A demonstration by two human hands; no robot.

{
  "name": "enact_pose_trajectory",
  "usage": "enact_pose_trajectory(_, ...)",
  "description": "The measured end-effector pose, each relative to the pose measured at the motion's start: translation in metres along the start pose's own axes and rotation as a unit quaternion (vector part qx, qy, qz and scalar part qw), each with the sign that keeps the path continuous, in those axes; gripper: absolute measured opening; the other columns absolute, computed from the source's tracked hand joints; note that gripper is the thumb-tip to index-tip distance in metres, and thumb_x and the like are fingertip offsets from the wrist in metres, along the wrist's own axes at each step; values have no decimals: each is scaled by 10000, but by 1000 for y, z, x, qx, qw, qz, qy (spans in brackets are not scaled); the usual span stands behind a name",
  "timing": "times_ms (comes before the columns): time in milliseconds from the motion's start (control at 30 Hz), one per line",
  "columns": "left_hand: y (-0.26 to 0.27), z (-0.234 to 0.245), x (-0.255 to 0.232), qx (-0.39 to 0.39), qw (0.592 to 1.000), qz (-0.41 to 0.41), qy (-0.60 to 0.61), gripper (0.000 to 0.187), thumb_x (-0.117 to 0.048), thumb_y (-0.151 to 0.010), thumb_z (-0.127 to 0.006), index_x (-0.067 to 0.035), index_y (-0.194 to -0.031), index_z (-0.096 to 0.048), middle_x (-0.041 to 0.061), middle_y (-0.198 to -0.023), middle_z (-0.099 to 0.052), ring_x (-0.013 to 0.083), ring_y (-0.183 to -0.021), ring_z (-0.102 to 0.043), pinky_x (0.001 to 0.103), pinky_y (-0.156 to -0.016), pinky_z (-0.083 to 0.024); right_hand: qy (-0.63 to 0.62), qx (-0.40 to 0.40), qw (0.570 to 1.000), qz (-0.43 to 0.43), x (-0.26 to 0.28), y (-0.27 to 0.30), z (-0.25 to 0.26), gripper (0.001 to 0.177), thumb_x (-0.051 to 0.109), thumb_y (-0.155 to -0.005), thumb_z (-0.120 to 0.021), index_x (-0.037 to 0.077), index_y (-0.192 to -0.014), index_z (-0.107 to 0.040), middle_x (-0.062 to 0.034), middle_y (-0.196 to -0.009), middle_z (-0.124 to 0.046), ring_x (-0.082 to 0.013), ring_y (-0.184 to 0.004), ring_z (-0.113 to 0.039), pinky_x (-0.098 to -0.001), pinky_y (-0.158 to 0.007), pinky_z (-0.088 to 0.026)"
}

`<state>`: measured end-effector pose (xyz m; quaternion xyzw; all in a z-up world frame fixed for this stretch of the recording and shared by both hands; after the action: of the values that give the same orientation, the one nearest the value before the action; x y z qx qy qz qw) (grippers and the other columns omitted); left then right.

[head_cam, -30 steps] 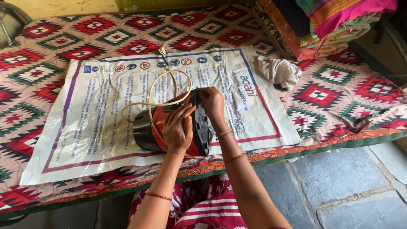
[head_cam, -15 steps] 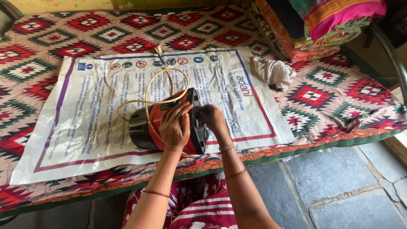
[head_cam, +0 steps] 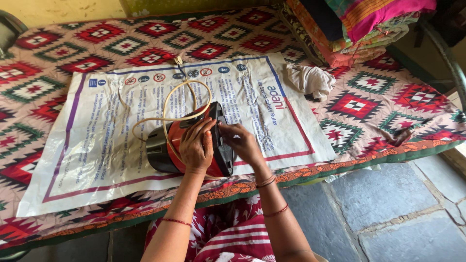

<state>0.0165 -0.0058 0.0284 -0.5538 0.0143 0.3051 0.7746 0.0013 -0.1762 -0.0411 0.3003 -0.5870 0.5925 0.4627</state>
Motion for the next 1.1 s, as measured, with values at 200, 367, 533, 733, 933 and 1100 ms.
enact_pose_trajectory(200,0,0,-1,3,1000,-4,-8,414,-273,-1133,-389,-104,-1180,-763,40,-1219,-753,236,-1164,-696,375,-1044,-492,53,-95,994,26,-31,-6,-9,407,-82,-906,-697,46,-1292,-709,-60,-1136,-706,-141,-993,-739,-258,-847,-617)
enact_pose_trajectory(367,-2,0,-1,4,1000,-3,1,408,-269,-1133,-395,-93,-1179,-761,45,-1219,-752,241,-1163,-698,376,-1044,-497,68,-147,981,-106,-88,-20,-2,315,13,-966,-667,44,-1278,-694,-73,-1015,-751,-155,-834,-737,-282,-710,-591)
enact_pose_trajectory(533,-1,-1,0,3,1000,-2,-2,407,-267,-1131,-398,-91,-1177,-762,46,-1217,-753,241,-1161,-700,383,-1043,-499,-1,-112,988,-105,-76,-18,-5,340,1,-937,-684,22,-1276,-682,-62,-1037,-763,-133,-877,-735,-272,-752,-597)
enact_pose_trajectory(733,-1,-1,-1,7,1000,0,6,407,-266,-1133,-397,-81,-1181,-756,54,-1224,-749,251,-1164,-697,382,-1039,-503,-40,-27,997,-64,-11,1,-3,349,34,-965,-697,22,-1314,-694,-64,-1150,-707,-123,-1059,-686,-253,-905,-571)
enact_pose_trajectory(933,0,-1,0,6,1000,-8,-4,418,-266,-1137,-384,-82,-1186,-757,53,-1224,-749,249,-1166,-697,386,-1043,-500,-54,-43,997,-32,-20,-7,-9,325,23,-965,-688,24,-1290,-700,-51,-1131,-695,-130,-1079,-703,-254,-919,-575)
enact_pose_trajectory(1100,1,-3,2,8,1000,-7,-15,457,-299,-1145,-356,-97,-1185,-765,47,-1209,-756,238,-1177,-701,371,-1050,-504,-24,-86,993,-80,-61,-19,-6,358,7,-960,-669,39,-1317,-684,-76,-1095,-697,-144,-951,-737,-262,-813,-588)
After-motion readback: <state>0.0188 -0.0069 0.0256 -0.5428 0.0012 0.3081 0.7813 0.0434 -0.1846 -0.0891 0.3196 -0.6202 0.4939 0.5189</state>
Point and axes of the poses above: each hand's wrist, its own y-axis away from the middle knuckle, its own z-axis out of the back of the hand, x = y × z, the point moved 4 cm from there along -y, towards the middle knuckle
